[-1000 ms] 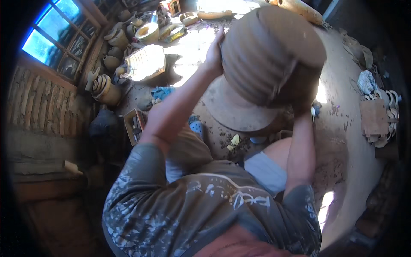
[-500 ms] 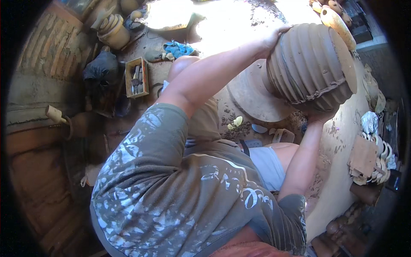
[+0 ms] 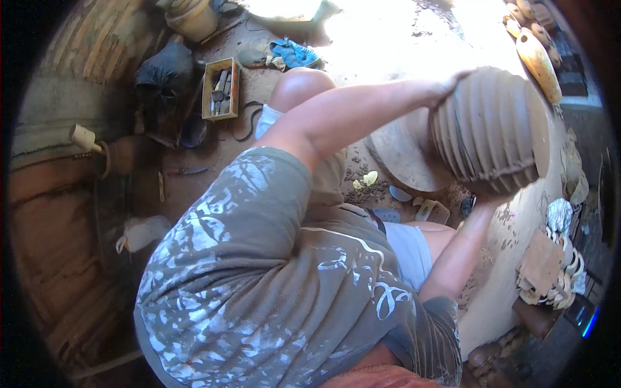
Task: The person shapes and smooths the base and body of a large clay vessel using a small blue rib tool and a metal scraper while the pottery sits on a manual wheel.
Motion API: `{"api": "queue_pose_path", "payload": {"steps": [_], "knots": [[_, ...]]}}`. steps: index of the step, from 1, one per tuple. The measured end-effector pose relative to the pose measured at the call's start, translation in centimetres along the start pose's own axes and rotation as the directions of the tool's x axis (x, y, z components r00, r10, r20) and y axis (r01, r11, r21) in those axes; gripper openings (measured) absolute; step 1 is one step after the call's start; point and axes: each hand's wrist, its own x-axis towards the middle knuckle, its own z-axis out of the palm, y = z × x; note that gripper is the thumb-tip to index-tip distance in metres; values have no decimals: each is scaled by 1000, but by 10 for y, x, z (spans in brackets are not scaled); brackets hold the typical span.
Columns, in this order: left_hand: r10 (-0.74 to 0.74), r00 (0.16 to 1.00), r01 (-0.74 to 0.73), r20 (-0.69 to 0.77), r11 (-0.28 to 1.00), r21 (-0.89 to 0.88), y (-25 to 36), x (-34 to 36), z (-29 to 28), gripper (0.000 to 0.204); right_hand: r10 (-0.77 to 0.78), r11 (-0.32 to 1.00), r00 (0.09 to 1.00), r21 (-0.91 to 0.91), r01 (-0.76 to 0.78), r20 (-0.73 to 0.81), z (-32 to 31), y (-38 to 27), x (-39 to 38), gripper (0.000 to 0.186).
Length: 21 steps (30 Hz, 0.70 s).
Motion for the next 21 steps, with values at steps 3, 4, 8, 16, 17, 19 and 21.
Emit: {"api": "queue_pose_path", "payload": {"steps": [3,4,8,16,17,19,21], "knots": [[54,992,-44,-116,995,93,-33,-6,17,78,-221,804,959,-523,282,178,-33,-16,-8,76],[72,986,-54,-148,990,127,-44,-10,24,79,-159,876,978,-437,203,134,-32,-26,-14,79],[27,967,17,-252,985,171,-60,-26,35,80,52,998,997,-29,-54,-59,-30,-46,-33,80],[16,977,15,-211,990,143,-46,-44,36,67,177,972,973,179,-149,-148,-23,-34,-51,77],[42,987,-23,-157,992,125,-45,-44,35,64,185,969,971,191,-154,-154,-22,-33,-53,77],[96,994,-93,-45,993,79,-44,-39,34,60,203,965,964,202,-167,-169,-25,-31,-58,76],[40,991,2,-126,947,321,-54,-6,-3,62,215,960,962,218,-176,-169,-23,-31,-58,76]]}}
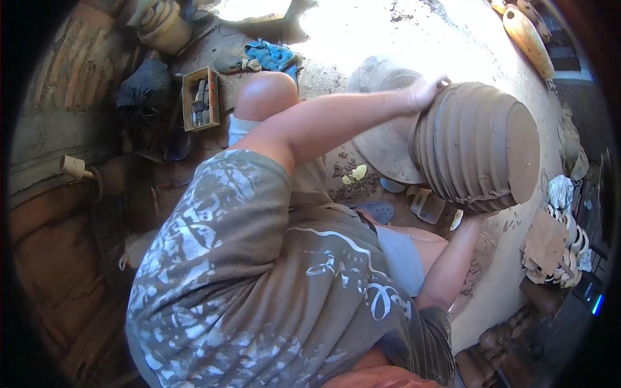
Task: The person shapes and smooths the base and body of a large clay vessel using a small blue rib tool and a metal scraper while the pottery sits on a manual wheel.
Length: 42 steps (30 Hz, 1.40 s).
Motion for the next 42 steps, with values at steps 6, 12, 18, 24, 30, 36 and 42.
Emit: {"api": "queue_pose_path", "payload": {"steps": [6,12,18,24,30,36,42], "knots": [[-65,988,-124,142,230,965,-51,52,-120,76,12,999,1000,37,-13,14,3,5,4,74],[-297,665,-537,686,449,714,-50,-159,-55,49,35,997,999,64,-33,-38,-7,14,-2,72],[126,961,-247,246,-12,969,-47,-123,-47,80,38,998,998,47,-36,-41,-1,19,0,71],[-303,504,-750,809,310,584,-51,-174,-45,68,152,958,987,254,-135,-47,-12,27,-6,68],[-171,944,284,-282,855,434,-36,-84,-48,44,74,988,997,138,-70,-24,-5,26,-4,68],[-319,948,315,7,935,-165,34,-43,21,67,4,996,1000,90,-3,-13,-5,21,2,68],[-172,983,185,70,952,-244,70,-51,31,68,-50,997,998,59,47,44,26,-1,15,66]]}}
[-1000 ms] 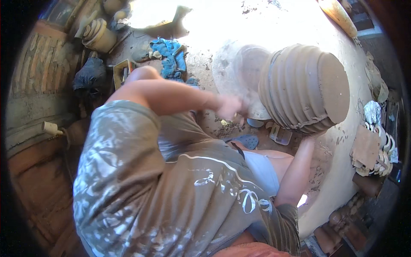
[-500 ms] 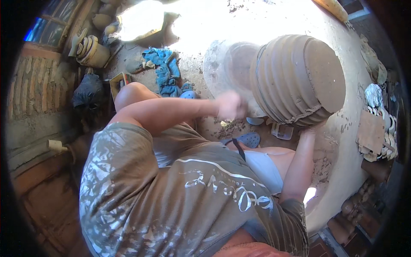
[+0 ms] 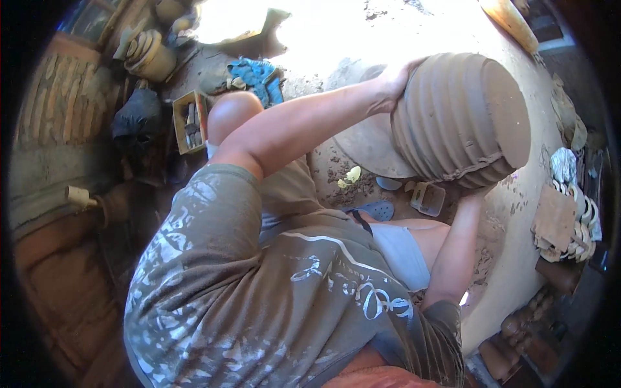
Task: The person shapes and smooths the base and body of a large clay vessel using a small blue rib tool and a metal scraper while the pottery sits on a manual wheel.
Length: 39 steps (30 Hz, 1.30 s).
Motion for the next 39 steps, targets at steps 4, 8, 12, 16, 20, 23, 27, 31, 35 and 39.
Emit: {"api": "queue_pose_path", "payload": {"steps": [4,8,12,16,20,23,27,31,35,39], "knots": [[-41,998,38,40,997,61,36,2,-10,66,14,999,999,52,-16,33,13,20,7,59],[52,998,-54,25,995,87,45,8,-31,69,114,975,993,185,-120,45,28,48,23,49],[89,995,-92,36,992,88,38,9,-51,69,33,980,993,193,-54,112,47,38,33,49],[58,998,-61,32,994,95,30,22,-78,71,39,937,985,336,-95,169,62,27,35,55],[92,994,-99,53,984,150,22,29,-87,75,110,742,954,615,-266,280,61,23,37,62],[73,997,-65,-23,963,260,21,31,-95,78,211,619,926,691,-374,313,62,17,39,67],[39,969,72,-243,899,433,43,11,-70,75,447,786,893,453,-420,52,40,-15,29,65],[80,962,69,-260,854,516,50,1,-69,74,500,793,865,378,-477,44,25,-42,17,66],[171,964,-37,-205,845,533,49,-26,-53,75,345,897,939,294,-331,4,30,-68,5,68],[379,899,-190,-220,789,584,7,-23,-98,79,235,964,972,132,-231,-15,35,-80,0,66]]}}
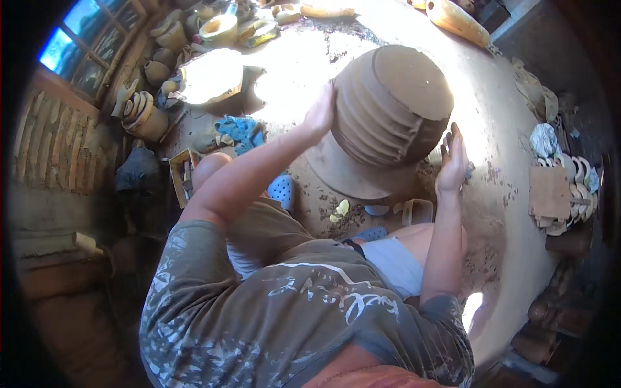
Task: The person shapes and smooths the base and body of a large clay vessel using a small blue rib tool and a metal scraper while the pottery sits on a manual wheel.
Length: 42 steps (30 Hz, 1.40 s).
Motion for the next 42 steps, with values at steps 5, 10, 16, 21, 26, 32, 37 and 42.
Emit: {"api": "queue_pose_path", "payload": {"steps": [5,10,16,21,26,32,37,42], "knots": [[-67,993,75,-98,993,89,21,-53,11,74,-51,998,998,-44,50,-21,-19,-11,-5,58],[-60,977,68,-204,997,34,34,-40,1,71,64,996,998,63,-65,18,3,-41,-27,60],[444,892,-435,86,790,433,48,-23,-15,59,47,997,997,62,-50,54,18,-38,-55,61],[569,773,-599,281,511,616,60,-35,-15,23,25,994,998,103,-31,55,12,-34,-59,60],[558,795,-590,236,626,510,65,-58,-9,19,-106,994,994,-30,106,2,1,-29,-57,56],[567,816,-576,113,779,247,149,-97,-26,28,-577,727,803,-353,588,149,13,-56,-74,56],[598,739,-673,308,660,334,186,-135,-30,31,-698,533,606,-287,796,383,94,-108,-80,48],[700,577,-816,421,513,265,209,-150,-35,15,-733,352,452,-284,892,508,141,-93,-49,40]]}}
